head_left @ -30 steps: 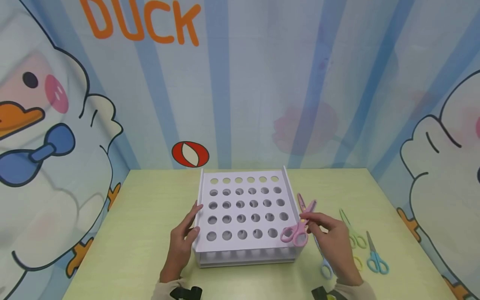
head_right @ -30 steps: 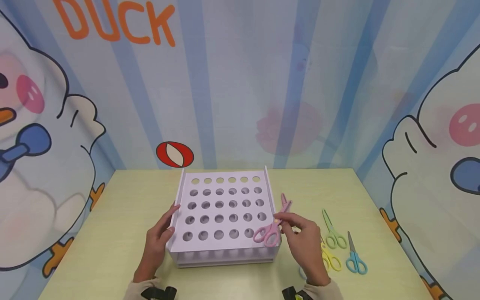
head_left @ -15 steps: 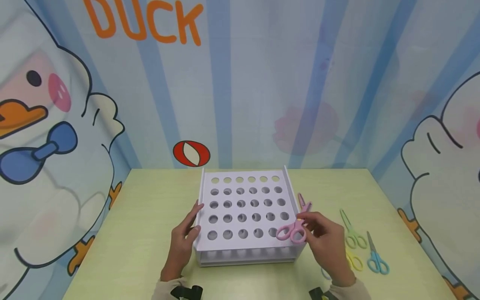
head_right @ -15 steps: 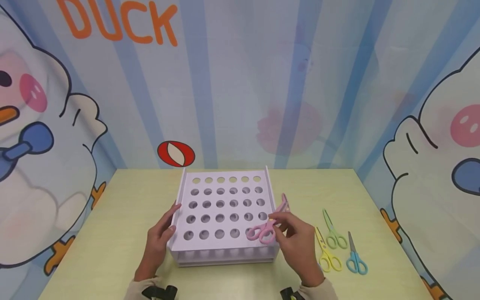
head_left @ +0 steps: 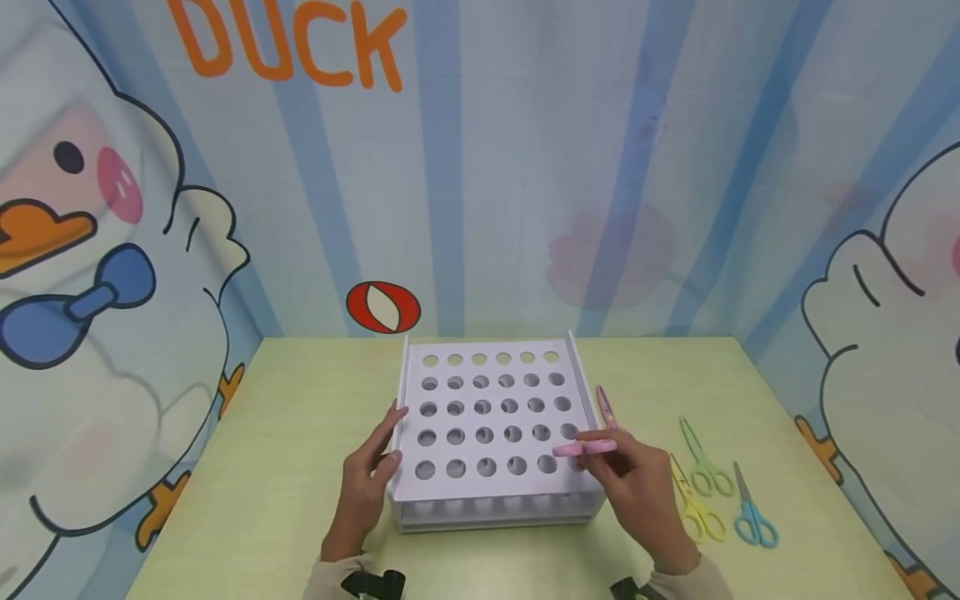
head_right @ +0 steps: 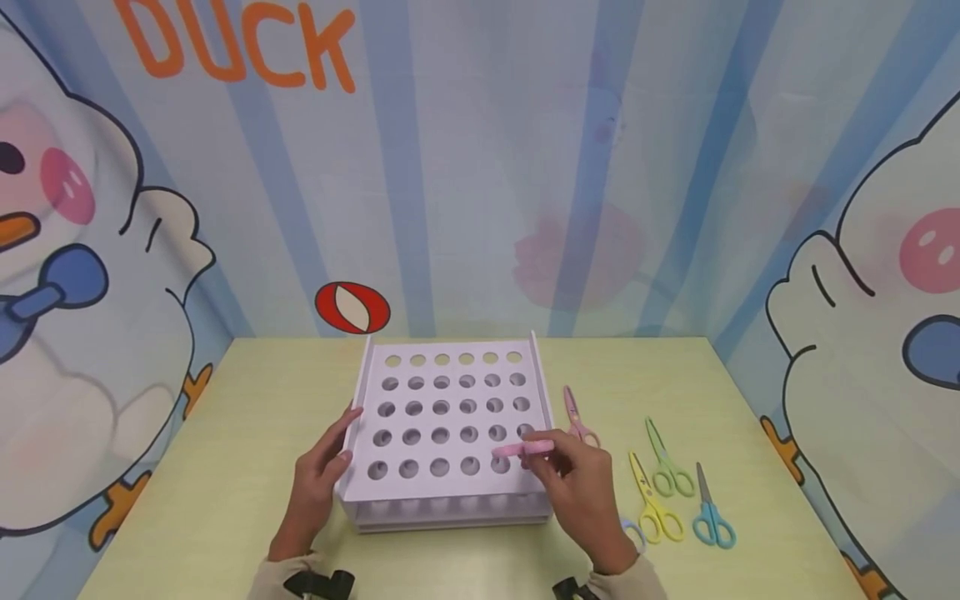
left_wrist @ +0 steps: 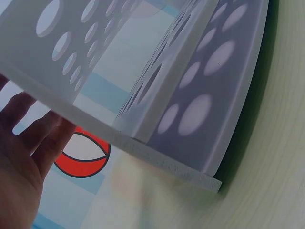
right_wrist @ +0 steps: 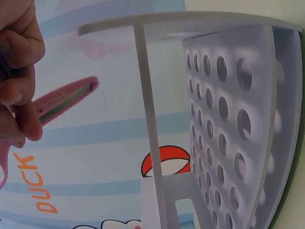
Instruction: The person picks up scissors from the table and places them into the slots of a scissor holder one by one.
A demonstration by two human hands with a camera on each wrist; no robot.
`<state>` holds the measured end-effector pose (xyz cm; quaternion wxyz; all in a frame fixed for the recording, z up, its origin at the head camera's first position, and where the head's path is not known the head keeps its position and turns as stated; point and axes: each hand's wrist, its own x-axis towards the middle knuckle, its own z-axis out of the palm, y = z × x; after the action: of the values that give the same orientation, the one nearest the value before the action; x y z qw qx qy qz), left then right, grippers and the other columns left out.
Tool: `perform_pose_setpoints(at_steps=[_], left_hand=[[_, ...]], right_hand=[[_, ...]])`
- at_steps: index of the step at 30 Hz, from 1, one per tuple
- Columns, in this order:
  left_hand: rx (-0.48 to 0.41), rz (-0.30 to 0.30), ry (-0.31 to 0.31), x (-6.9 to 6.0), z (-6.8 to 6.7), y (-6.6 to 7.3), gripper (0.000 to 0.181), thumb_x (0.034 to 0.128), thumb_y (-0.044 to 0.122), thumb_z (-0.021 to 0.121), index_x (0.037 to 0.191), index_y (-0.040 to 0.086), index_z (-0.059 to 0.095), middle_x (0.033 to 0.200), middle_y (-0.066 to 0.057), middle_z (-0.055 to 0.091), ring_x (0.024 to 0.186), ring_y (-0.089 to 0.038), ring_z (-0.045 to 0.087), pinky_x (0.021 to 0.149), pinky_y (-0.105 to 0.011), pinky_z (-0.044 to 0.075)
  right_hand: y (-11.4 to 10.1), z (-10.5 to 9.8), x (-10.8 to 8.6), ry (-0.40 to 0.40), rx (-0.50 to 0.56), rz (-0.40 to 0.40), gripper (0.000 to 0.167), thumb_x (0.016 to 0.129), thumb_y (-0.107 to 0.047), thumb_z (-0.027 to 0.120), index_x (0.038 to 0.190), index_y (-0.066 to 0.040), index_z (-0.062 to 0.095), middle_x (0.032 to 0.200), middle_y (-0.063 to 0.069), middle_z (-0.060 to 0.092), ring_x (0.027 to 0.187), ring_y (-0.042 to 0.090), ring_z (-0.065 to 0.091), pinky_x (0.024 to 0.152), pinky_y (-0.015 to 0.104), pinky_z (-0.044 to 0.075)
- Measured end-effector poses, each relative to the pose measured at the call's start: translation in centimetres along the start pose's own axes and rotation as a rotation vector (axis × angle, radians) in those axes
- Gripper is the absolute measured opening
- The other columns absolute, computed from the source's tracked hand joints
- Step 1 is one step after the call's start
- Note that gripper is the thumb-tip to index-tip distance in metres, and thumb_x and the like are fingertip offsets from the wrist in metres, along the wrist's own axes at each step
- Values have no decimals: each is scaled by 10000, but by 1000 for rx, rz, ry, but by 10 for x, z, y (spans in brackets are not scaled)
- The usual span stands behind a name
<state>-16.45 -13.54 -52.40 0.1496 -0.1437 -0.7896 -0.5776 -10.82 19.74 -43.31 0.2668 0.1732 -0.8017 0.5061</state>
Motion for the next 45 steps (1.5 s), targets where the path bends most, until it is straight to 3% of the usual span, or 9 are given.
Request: perform_pose_setpoints(at_steps=[2, 6, 12, 17, 25, 31, 35, 40, 45], left_hand=[[1, 2, 0, 0, 0, 0, 570, 960, 24, 506, 1478, 262, 514, 1583, -16, 441, 1385, 60, 422, 957, -127, 493], [-3, 4, -1, 0, 1, -1, 566, 958, 29, 508, 1476, 260, 518, 1581, -20, 445, 1382, 61, 426, 956, -130, 496], [1, -3, -3, 0, 1, -1, 570, 956, 29, 508, 1475, 266, 518, 1581, -15, 445, 1383, 62, 425, 956, -140, 500], [-1, -10, -4, -1, 1, 0, 574, 955, 22, 510, 1476, 263, 516, 1584, -17, 440, 1388, 63, 418, 966, -137, 490], [-3, -11, -2, -1, 1, -1, 574, 958, 25, 500, 1479, 267, 513, 1588, -7, 434, 1391, 53, 416, 973, -134, 481], [-2, -10, 1, -2, 0, -2, 572, 960, 25, 506, 1478, 267, 514, 1583, -6, 440, 1390, 60, 416, 974, -120, 472], [-4, -13, 2, -1, 0, -2, 569, 963, 26, 503, 1478, 268, 513, 1585, -2, 437, 1392, 62, 413, 977, -113, 466], [-3, -16, -1, -1, 0, 0, 567, 966, 31, 495, 1481, 268, 510, 1589, -7, 432, 1393, 62, 409, 980, -117, 467], [-10, -18, 1, -1, 0, 1, 569, 960, 27, 496, 1477, 263, 516, 1587, -13, 437, 1392, 55, 415, 983, -119, 463]], right_hand=[[2, 2, -1, -7, 35, 1, 208, 804, 79, 752, 969, -47, 768, 932, -15, 797, 693, 4, 685, 588, 132, 520], [5, 7, -1, -4, 53, -33, 225, 764, 75, 785, 950, -53, 787, 952, -99, 786, 727, -54, 625, 596, 124, 501], [7, 17, -4, 35, 18, -27, 214, 701, 113, 807, 841, -45, 768, 825, 90, 778, 752, -121, 620, 633, 93, 515], [9, 21, -4, 41, -42, 19, 177, 713, 90, 810, 816, -49, 773, 772, 127, 767, 717, -152, 609, 620, 89, 514], [10, 26, -2, 57, -216, 10, 194, 661, -19, 880, 817, -106, 802, 581, -59, 666, 528, -113, 393, 554, 133, 363], [6, 33, -5, 64, -229, 123, 143, 679, -17, 870, 794, -55, 796, 504, -50, 596, 489, -125, 386, 450, 112, 356], [5, 39, -5, 60, -250, 228, 116, 701, -18, 854, 798, -44, 795, 528, -2, 645, 471, -118, 405, 432, 126, 360], [3, 46, -6, 27, -302, 354, 68, 744, -68, 833, 771, -41, 776, 490, -6, 575, 458, -43, 407, 431, 167, 344], [1, 51, -8, 18, -324, 389, 81, 757, -71, 821, 821, -36, 786, 565, 28, 665, 496, -16, 472, 467, 177, 389]])
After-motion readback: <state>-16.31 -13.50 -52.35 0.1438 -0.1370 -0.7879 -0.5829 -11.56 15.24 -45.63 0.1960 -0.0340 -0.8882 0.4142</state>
